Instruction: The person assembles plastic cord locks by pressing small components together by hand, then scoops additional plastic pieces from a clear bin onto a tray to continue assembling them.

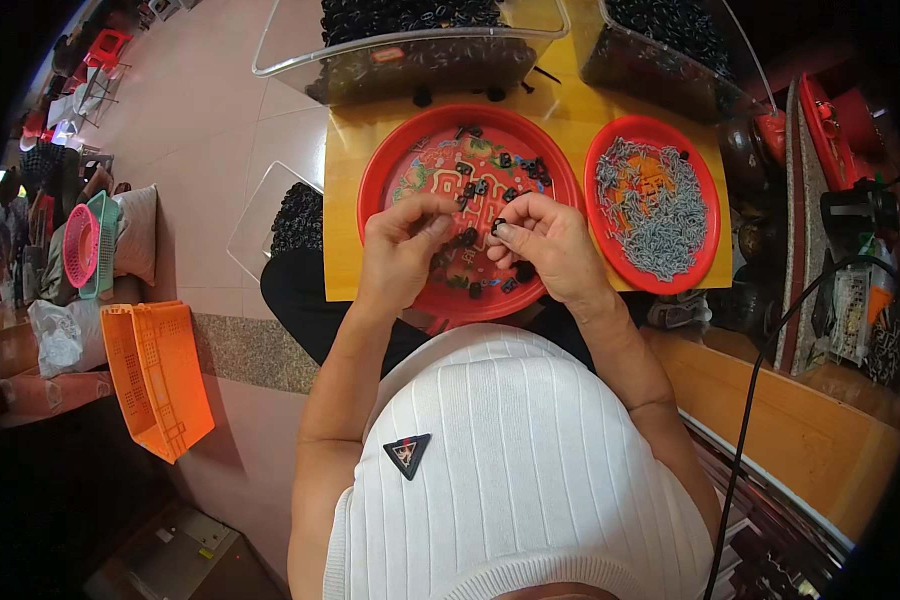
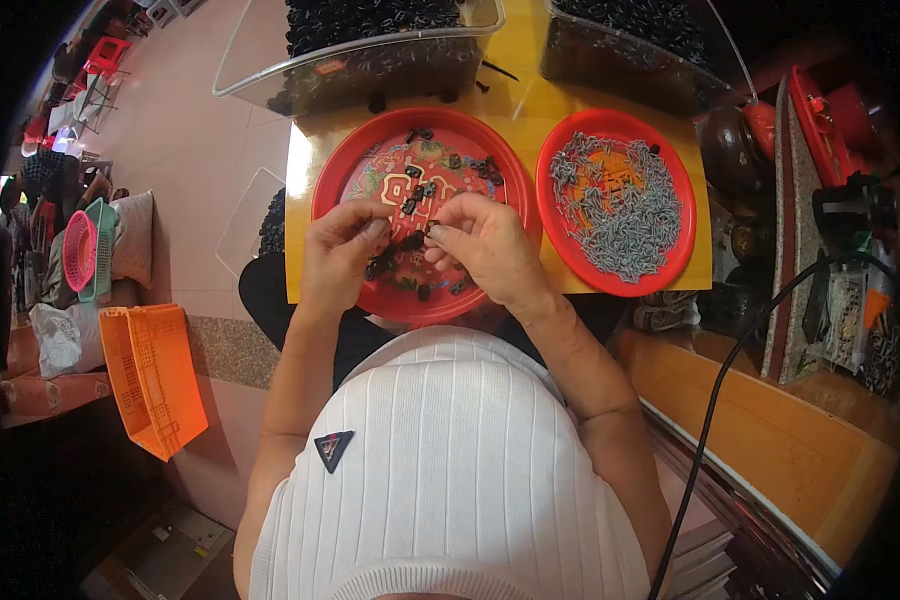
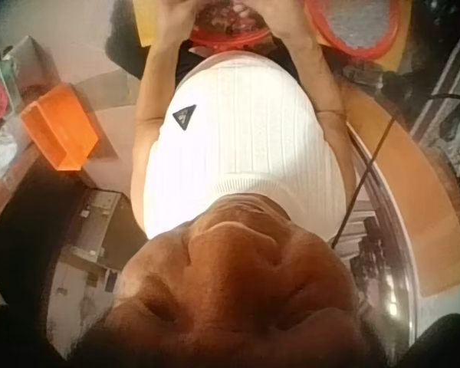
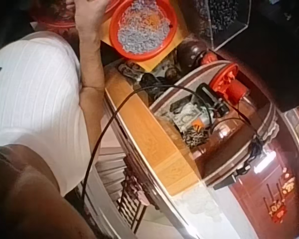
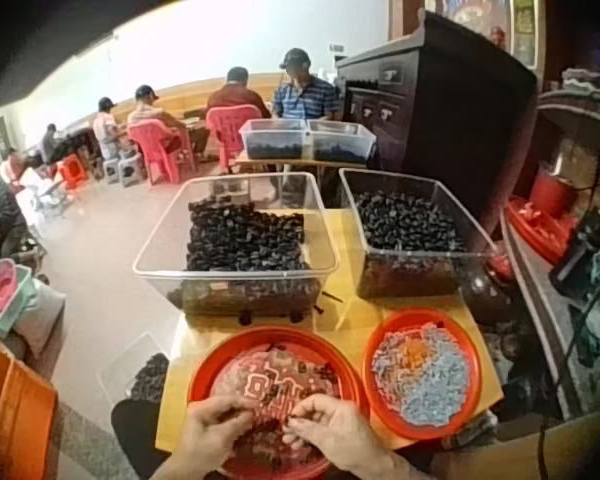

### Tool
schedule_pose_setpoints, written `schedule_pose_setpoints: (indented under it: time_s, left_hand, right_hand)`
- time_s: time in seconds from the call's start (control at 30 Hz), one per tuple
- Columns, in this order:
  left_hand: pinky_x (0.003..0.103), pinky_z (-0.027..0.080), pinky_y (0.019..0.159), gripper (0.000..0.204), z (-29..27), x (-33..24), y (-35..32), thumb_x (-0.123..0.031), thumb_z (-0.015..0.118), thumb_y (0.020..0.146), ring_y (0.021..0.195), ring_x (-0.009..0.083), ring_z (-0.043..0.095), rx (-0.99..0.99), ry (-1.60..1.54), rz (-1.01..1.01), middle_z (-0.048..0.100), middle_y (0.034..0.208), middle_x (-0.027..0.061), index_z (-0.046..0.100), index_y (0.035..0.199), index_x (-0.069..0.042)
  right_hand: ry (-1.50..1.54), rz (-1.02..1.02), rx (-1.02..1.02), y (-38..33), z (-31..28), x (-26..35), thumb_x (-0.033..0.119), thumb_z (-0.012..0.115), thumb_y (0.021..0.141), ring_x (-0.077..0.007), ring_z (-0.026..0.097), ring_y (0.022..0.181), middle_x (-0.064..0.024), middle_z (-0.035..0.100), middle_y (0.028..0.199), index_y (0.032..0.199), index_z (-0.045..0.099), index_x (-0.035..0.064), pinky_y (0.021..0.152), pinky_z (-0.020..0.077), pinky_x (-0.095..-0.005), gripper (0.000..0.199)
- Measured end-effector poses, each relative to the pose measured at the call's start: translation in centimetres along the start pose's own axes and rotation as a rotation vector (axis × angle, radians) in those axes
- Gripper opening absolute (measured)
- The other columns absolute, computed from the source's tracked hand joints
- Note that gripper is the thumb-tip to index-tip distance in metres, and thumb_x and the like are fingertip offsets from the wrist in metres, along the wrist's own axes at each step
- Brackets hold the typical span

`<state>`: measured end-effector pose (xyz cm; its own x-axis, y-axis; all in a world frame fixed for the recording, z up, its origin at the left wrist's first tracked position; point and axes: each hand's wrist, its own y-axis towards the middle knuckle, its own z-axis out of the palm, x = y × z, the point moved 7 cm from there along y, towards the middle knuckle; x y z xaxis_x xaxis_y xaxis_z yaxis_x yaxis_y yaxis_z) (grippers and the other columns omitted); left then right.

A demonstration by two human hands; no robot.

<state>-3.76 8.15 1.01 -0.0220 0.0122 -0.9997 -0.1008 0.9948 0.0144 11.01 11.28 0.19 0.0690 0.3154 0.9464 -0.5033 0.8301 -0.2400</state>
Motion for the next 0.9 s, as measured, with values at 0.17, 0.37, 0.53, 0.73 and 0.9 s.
schedule_pose_setpoints:
  time_s: [0.17,0.37,0.53,0.73,0.9]
  left_hand:
    - [0.022,0.044,0.056,0.007,0.5,1.6,-1.4,0.001,0.053,0.081,0.063,0.0125,0.055,-0.046,-0.708,-0.265,0.057,0.079,0.004,0.055,0.087,-0.002]
    - [0.03,0.043,0.069,0.006,1.7,2.0,-2.3,-0.01,0.058,0.08,0.072,0.0142,0.051,0.006,-1.043,-0.333,0.056,0.079,0.0037,0.054,0.082,-0.005]
    - [0.031,0.044,0.066,0.006,2.7,1.7,-3.0,-0.01,0.057,0.081,0.071,0.0148,0.051,-0.008,-1.145,-0.397,0.056,0.081,0.0043,0.054,0.084,-0.006]
    - [0.032,0.044,0.064,0.005,3.0,1.4,-3.2,-0.009,0.054,0.082,0.071,0.0161,0.052,0.041,-1.156,-0.381,0.057,0.083,0.0053,0.055,0.086,-0.005]
    - [0.032,0.044,0.065,0.007,3.1,1.5,-3.1,-0.01,0.054,0.082,0.076,0.016,0.055,0.062,-1.139,-0.359,0.057,0.083,0.0043,0.054,0.087,-0.006]
  right_hand:
    - [0.028,-0.107,-0.011,-0.1,1.0,0.6,0.003,0.055,0.08,-0.0083,0.057,0.063,-0.004,0.057,0.074,0.085,0.054,-0.0007,0.054,0.0482,-0.0195,0.007]
    - [-0.032,-0.082,-0.057,-1.5,2.9,1.9,-0.002,0.054,0.079,-0.0092,0.058,0.062,-0.0056,0.057,0.073,0.086,0.052,-0.0026,0.054,0.0497,-0.0196,0.007]
    - [-0.064,-0.101,-0.066,-1.7,3.8,2.1,-0.002,0.054,0.079,-0.0092,0.058,0.062,-0.0058,0.057,0.073,0.086,0.052,-0.003,0.053,0.0498,-0.0196,0.007]
    - [-0.087,-0.105,-0.072,-1.8,4.0,2.2,-0.002,0.055,0.078,-0.0088,0.058,0.061,-0.0054,0.056,0.074,0.085,0.052,-0.0025,0.052,0.0497,-0.0193,0.007]
    - [-0.091,-0.1,-0.071,-1.7,3.9,2.1,-0.002,0.055,0.078,-0.008,0.058,0.061,-0.0048,0.056,0.074,0.084,0.052,-0.0022,0.052,0.0496,-0.0188,0.007]
